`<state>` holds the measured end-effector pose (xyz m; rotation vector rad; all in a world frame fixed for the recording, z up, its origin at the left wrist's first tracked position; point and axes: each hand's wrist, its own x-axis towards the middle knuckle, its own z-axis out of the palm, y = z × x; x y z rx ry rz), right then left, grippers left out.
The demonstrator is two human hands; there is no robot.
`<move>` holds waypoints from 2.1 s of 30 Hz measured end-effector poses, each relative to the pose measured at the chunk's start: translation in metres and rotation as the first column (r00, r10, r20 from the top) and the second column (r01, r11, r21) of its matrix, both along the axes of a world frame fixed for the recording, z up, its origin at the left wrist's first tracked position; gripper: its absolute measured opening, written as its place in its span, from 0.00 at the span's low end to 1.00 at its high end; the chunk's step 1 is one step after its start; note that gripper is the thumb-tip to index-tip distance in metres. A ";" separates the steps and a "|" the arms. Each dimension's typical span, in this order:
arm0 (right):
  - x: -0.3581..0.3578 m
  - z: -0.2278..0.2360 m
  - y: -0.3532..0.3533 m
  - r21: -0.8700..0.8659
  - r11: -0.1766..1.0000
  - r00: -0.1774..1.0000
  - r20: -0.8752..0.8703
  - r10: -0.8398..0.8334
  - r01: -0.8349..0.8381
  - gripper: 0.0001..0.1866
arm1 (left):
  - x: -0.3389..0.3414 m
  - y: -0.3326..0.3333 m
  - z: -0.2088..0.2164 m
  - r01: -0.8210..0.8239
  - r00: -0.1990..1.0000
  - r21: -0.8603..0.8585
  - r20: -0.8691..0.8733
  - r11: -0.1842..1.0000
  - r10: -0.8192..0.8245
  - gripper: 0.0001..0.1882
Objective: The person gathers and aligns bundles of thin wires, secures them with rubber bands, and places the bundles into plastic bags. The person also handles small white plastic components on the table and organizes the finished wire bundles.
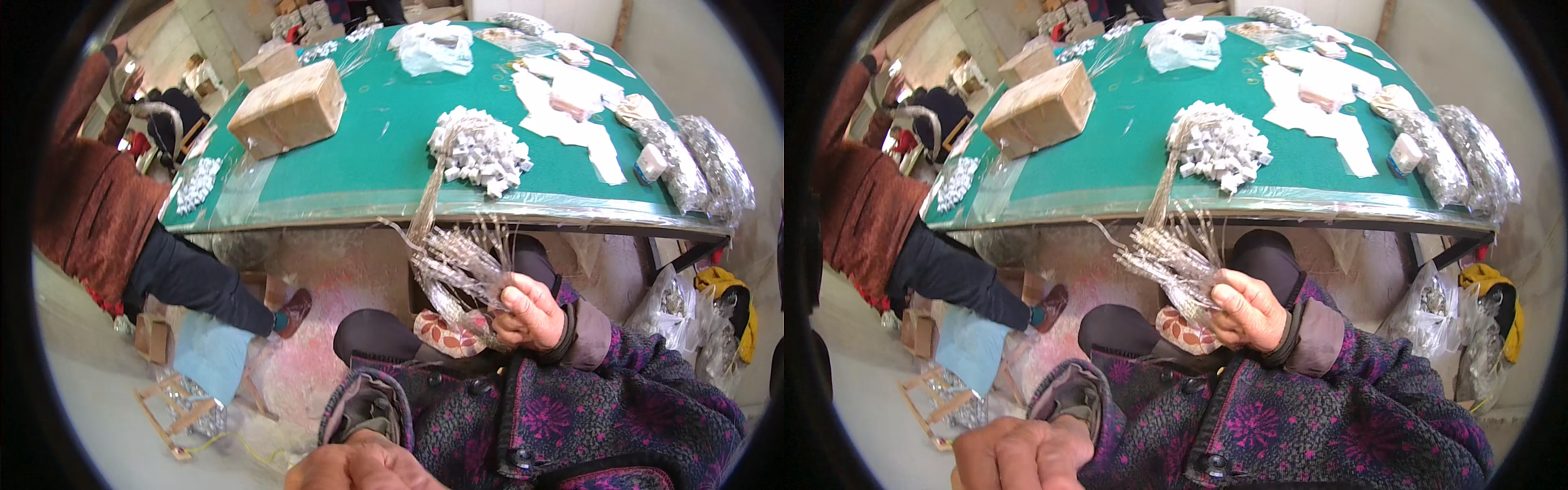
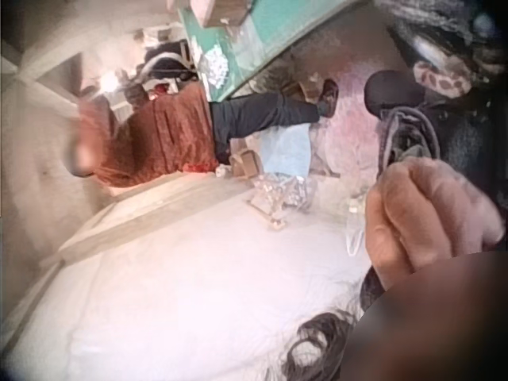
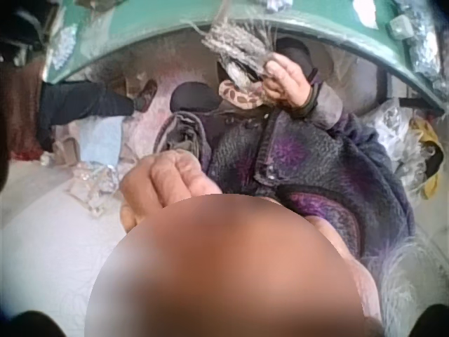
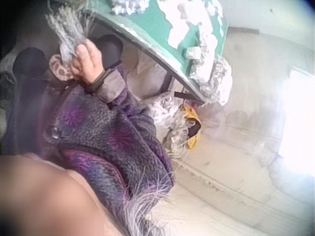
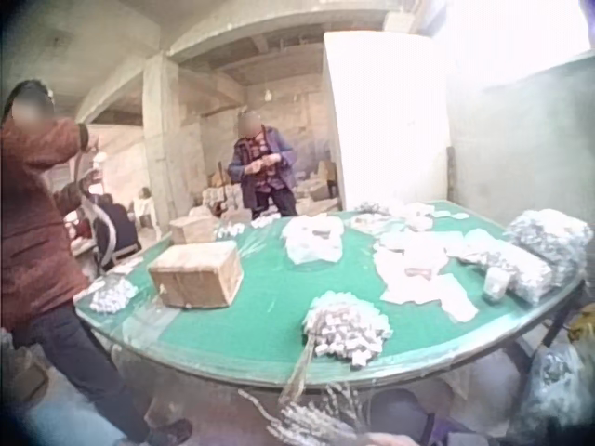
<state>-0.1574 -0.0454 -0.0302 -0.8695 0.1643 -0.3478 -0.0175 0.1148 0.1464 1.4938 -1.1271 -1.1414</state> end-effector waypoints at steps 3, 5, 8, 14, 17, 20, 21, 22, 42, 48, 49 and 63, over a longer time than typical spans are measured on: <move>-0.002 0.003 0.000 -0.053 0.999 1.000 -0.003 0.006 -0.006 0.09 | -0.007 -0.027 0.023 -0.078 0.933 0.128 0.358 0.989 0.027 0.07; -0.003 0.005 0.000 -0.066 0.997 0.999 0.022 0.029 -0.028 0.09 | -0.007 -0.039 0.028 -0.179 0.822 0.188 0.568 0.966 0.042 0.07; -0.004 0.007 0.000 -0.004 1.000 1.000 0.009 -0.015 0.015 0.08 | -0.009 -0.043 0.025 -0.342 0.561 0.214 0.828 0.915 0.016 0.08; -0.002 0.007 0.000 -0.034 0.999 0.999 0.035 -0.031 0.033 0.11 | -0.053 0.026 0.000 -0.597 -0.139 0.050 0.977 0.801 -0.164 0.09; -0.002 0.007 0.000 -0.037 0.999 0.999 0.042 -0.016 0.017 0.11 | -0.065 0.049 -0.001 -0.545 -0.435 -0.140 0.890 0.827 -0.136 0.09; -0.001 0.007 -0.001 -0.052 0.999 0.998 0.057 -0.012 0.015 0.10 | -0.061 0.061 0.015 -0.378 -0.348 0.035 0.921 0.925 -0.177 0.10; -0.002 0.007 -0.001 -0.056 0.998 0.999 0.051 -0.012 0.014 0.10 | -0.057 0.064 0.021 -0.314 -0.319 0.092 0.927 0.945 -0.197 0.10; -0.002 0.007 -0.001 -0.062 0.998 0.999 0.048 -0.011 0.014 0.09 | -0.048 0.064 0.022 -0.182 -0.341 0.012 0.937 0.983 -0.075 0.10; -0.003 0.006 0.003 -0.442 0.892 0.988 -0.063 -0.140 0.098 0.12 | 0.013 -0.059 -0.150 -0.500 0.789 -0.397 -0.576 0.770 0.215 0.13; -0.002 0.005 0.000 -0.475 0.875 0.984 -0.092 -0.153 0.091 0.13 | 0.009 -0.057 -0.142 -0.529 0.749 -0.337 -0.616 0.779 0.243 0.05; -0.001 0.005 0.001 -0.460 0.882 0.985 -0.080 -0.153 0.100 0.14 | 0.009 -0.057 -0.141 -0.529 0.748 -0.339 -0.619 0.778 0.239 0.05; 0.001 0.004 0.005 -0.343 0.925 0.980 -0.054 -0.192 0.162 0.11 | 0.011 -0.072 -0.149 -0.506 0.667 -0.353 -0.738 0.787 0.098 0.25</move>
